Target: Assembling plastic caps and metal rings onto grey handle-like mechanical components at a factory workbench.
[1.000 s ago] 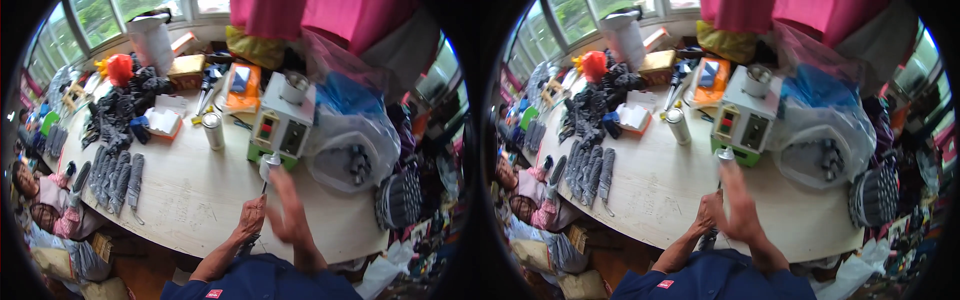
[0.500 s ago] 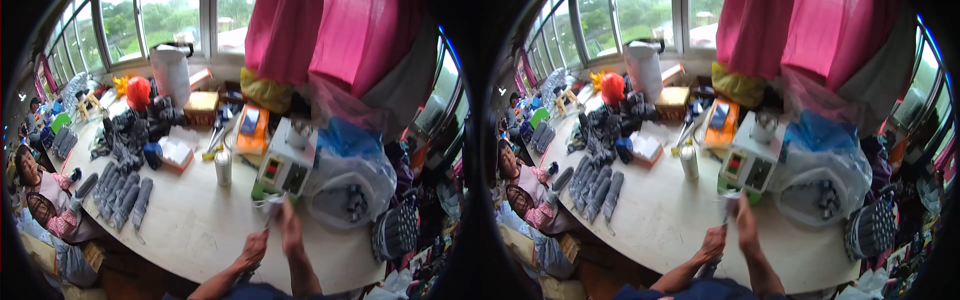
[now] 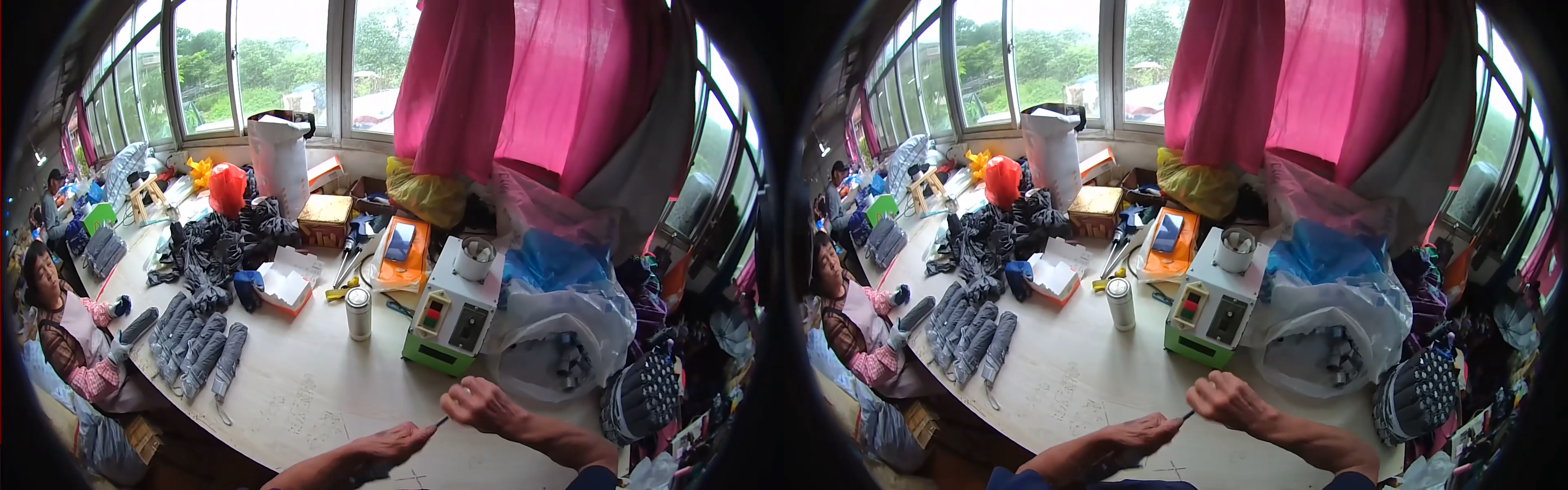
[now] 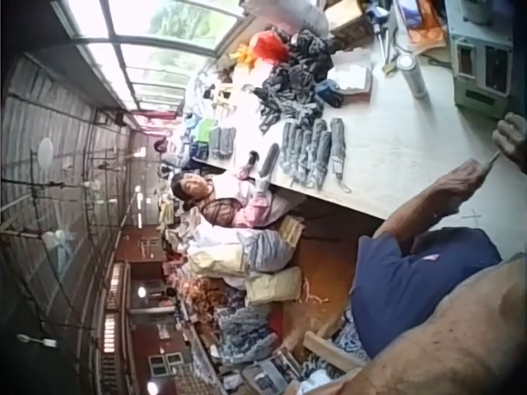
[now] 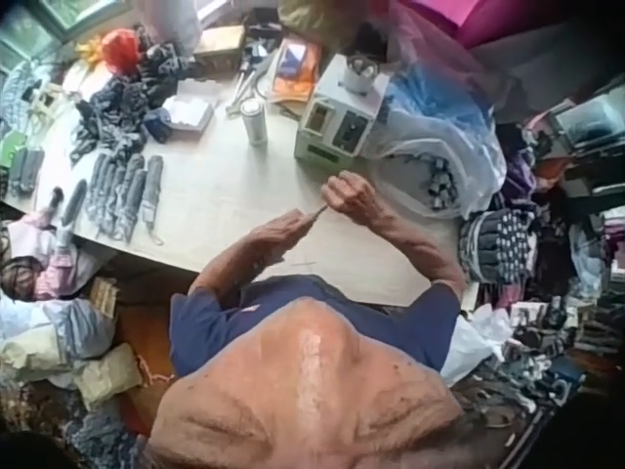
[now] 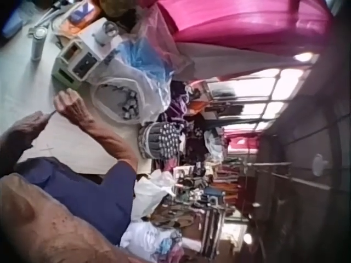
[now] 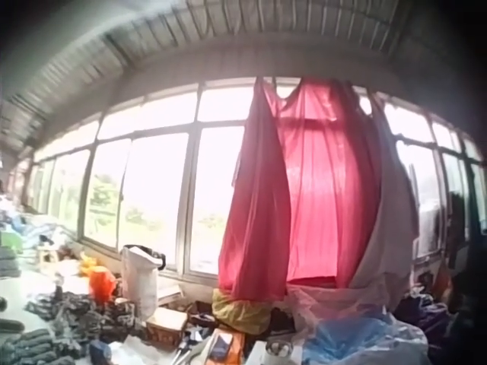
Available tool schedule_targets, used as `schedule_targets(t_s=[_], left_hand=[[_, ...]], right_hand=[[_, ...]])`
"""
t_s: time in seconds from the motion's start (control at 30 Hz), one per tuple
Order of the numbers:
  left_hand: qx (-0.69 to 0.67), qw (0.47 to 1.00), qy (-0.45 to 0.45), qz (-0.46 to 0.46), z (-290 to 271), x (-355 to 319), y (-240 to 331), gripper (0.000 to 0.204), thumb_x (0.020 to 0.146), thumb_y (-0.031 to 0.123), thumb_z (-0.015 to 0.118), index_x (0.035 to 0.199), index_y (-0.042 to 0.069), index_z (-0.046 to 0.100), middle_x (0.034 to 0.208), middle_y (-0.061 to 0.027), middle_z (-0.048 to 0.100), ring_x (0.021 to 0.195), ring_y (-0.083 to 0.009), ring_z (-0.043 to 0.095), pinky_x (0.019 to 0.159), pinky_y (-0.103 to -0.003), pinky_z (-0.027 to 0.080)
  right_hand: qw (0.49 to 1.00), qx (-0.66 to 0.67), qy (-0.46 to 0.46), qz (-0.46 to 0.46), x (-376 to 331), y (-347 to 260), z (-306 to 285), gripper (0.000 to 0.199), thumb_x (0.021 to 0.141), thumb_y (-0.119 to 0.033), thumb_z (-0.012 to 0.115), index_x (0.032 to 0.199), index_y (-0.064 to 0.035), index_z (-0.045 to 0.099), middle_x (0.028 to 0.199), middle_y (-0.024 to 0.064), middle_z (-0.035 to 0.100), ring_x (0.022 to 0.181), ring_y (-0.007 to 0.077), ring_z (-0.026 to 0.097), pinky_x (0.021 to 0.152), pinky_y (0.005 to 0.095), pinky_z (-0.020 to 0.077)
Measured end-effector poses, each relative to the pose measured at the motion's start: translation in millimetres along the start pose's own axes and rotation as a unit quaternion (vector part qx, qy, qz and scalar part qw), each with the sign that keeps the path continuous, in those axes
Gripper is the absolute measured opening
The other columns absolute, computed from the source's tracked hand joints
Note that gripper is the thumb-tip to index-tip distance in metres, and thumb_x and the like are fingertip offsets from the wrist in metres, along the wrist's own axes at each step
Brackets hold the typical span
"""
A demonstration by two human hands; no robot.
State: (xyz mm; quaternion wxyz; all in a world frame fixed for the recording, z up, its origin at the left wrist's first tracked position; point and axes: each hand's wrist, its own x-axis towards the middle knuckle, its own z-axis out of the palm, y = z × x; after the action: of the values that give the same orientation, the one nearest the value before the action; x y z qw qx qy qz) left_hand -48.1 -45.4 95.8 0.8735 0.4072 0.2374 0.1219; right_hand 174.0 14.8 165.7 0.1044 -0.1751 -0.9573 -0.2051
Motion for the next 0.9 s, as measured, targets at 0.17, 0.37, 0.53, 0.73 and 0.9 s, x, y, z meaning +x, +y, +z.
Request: schedule_targets(t_s=[0.17, 0.37, 0.53, 0.73, 0.9], left_hand=[[0.572, 0.734, 0.345, 0.122, -11.4, 6.9, -34.7, 0.051, 0.099, 0.044, 0.04, 0.073, 0.002, 0.05, 0.051, -0.0106, 0.042, 0.044, -0.0305, 0.039, 0.049, -0.043, 0.039], [0.388, 0.874, 0.292, 0.02, 6.7, -13.4, -30.4, 0.059, 0.1, 0.047, 0.036, 0.071, -0.002, 0.053, 0.055, -0.0179, 0.045, 0.054, -0.0295, 0.043, 0.058, -0.043, 0.039], [0.387, 0.891, 0.238, 0.005, 13.7, -19.7, -19.1, 0.063, 0.1, 0.048, 0.036, 0.067, -0.004, 0.051, 0.056, -0.02, 0.043, 0.056, -0.0294, 0.04, 0.058, -0.043, 0.039], [0.377, 0.901, 0.213, -0.017, -1.2, -6.0, -56.8, 0.064, 0.1, 0.049, 0.037, 0.068, -0.004, 0.052, 0.056, -0.0212, 0.042, 0.055, -0.0299, 0.039, 0.058, -0.045, 0.038], [0.379, 0.894, 0.238, -0.013, 6.9, -2.2, -40.4, 0.063, 0.1, 0.048, 0.037, 0.07, -0.004, 0.053, 0.058, -0.0231, 0.045, 0.056, -0.0336, 0.041, 0.06, -0.048, 0.038]], right_hand=[[0.889, 0.279, -0.341, 0.127, 37.2, 13.9, -4.0, 0.028, 0.076, -0.01, 0.063, 0.104, -0.0079, 0.059, 0.1, 0.0137, 0.061, 0.094, 0.0348, 0.059, 0.076, 0.0477, 0.0497], [0.914, 0.314, -0.216, 0.142, 10.4, -12.5, 28.9, 0.015, 0.074, -0.005, 0.062, 0.084, -0.0029, 0.052, 0.085, 0.0179, 0.057, 0.074, 0.0381, 0.06, 0.068, 0.0492, 0.0493], [0.889, 0.411, -0.182, 0.087, -9.4, -19.7, 45.3, 0.012, 0.076, -0.004, 0.06, 0.083, -0.0024, 0.051, 0.081, 0.0167, 0.057, 0.073, 0.0378, 0.06, 0.065, 0.0487, 0.0495], [0.88, 0.375, -0.278, 0.088, -18.1, -37.0, 53.4, 0.013, 0.074, -0.007, 0.059, 0.086, -0.0053, 0.054, 0.074, 0.014, 0.057, 0.071, 0.0338, 0.061, 0.062, 0.0446, 0.049], [0.938, 0.274, -0.184, 0.104, -19.1, -38.1, 50.8, 0.012, 0.075, -0.012, 0.06, 0.08, -0.004, 0.052, 0.079, 0.0142, 0.059, 0.079, 0.0352, 0.062, 0.065, 0.0449, 0.0479]])
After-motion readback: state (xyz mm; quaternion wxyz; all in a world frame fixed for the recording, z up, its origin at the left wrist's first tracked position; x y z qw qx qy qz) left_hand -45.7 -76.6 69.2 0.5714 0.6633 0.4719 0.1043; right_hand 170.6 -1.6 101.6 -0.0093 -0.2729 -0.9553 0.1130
